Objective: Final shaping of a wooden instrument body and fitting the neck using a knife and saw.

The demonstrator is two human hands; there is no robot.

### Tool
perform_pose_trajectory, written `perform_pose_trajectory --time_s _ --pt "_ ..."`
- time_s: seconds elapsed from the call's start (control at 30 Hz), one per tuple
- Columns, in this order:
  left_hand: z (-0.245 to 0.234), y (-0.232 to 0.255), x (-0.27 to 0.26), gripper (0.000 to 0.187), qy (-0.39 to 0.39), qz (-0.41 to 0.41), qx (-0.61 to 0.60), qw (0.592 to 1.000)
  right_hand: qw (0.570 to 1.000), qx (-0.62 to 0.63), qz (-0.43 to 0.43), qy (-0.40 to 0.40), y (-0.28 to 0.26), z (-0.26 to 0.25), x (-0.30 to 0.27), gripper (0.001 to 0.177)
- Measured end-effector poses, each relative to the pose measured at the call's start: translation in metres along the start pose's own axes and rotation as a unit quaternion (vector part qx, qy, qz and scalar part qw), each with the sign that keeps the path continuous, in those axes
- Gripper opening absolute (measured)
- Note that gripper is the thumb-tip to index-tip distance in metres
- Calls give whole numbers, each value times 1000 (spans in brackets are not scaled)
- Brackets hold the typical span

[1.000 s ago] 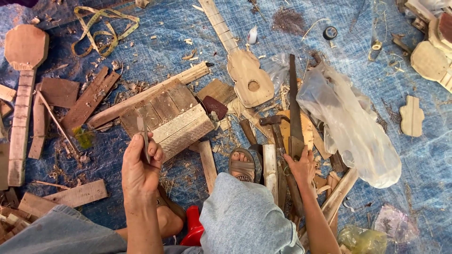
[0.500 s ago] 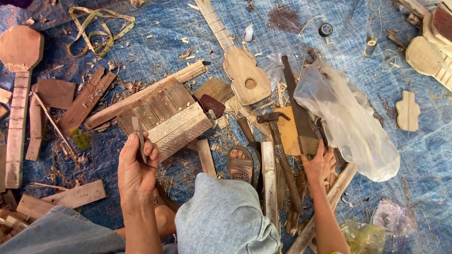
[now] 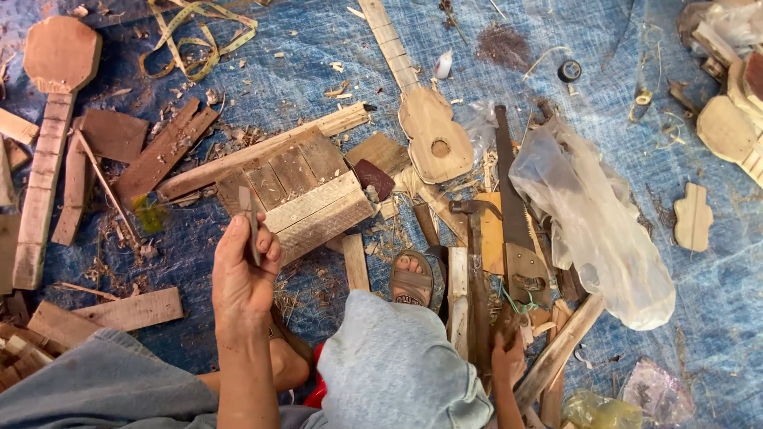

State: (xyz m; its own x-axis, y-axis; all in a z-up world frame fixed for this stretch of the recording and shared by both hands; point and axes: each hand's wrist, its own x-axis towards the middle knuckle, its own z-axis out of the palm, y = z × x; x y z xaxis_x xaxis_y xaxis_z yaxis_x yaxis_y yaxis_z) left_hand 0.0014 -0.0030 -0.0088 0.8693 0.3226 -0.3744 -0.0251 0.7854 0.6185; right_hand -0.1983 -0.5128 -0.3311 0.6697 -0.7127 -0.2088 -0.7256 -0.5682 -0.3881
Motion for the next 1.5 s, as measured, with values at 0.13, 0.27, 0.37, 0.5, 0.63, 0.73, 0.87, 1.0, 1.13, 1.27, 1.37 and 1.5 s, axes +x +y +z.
perform_pose_trajectory --time_s 0.13,0.27,0.37,0.5,0.63,0.73,0.87,1.0,1.13,1.27,1.37,1.5 --pt "2 -4 1 22 -16 -1 -6 1000 980 104 133 -105 -6 -16 23 70" --pt "-4 1 2 22 -28 -4 2 1000 989 -13 57 -135 0 -33 28 62" --pt "-1 0 3 23 -18 -8 -2 1000 990 -2 52 -131 37 -37 29 68" --pt "2 -3 0 23 -11 -11 2 1000 975 11 79 -208 22 -70 4 59" --pt "5 -7 1 24 -8 -10 5 1000 986 137 44 -87 -48 -116 16 61" --pt "-16 -16 13 25 -40 -21 62 997 838 535 70 -82 -14 -108 141 90" --pt "10 -11 1 23 -21 -20 -3 1000 706 685 169 -58 -142 -205 220 65" --pt "9 -14 2 22 -23 -30 11 999 640 765 35 -65 -243 -308 260 27" --pt "7 -16 3 20 -28 -30 12 999 550 835 -11 24 -254 -340 346 43" --pt "-5 -9 6 22 -33 -32 15 999 666 714 -205 -68 -242 -301 310 52" --pt "-16 -4 8 22 -19 -27 -20 999 858 467 -212 15 -273 -251 180 46" --pt "-42 1 12 24 -18 -14 22 1000 944 -14 -323 73 -179 -61 61 31"
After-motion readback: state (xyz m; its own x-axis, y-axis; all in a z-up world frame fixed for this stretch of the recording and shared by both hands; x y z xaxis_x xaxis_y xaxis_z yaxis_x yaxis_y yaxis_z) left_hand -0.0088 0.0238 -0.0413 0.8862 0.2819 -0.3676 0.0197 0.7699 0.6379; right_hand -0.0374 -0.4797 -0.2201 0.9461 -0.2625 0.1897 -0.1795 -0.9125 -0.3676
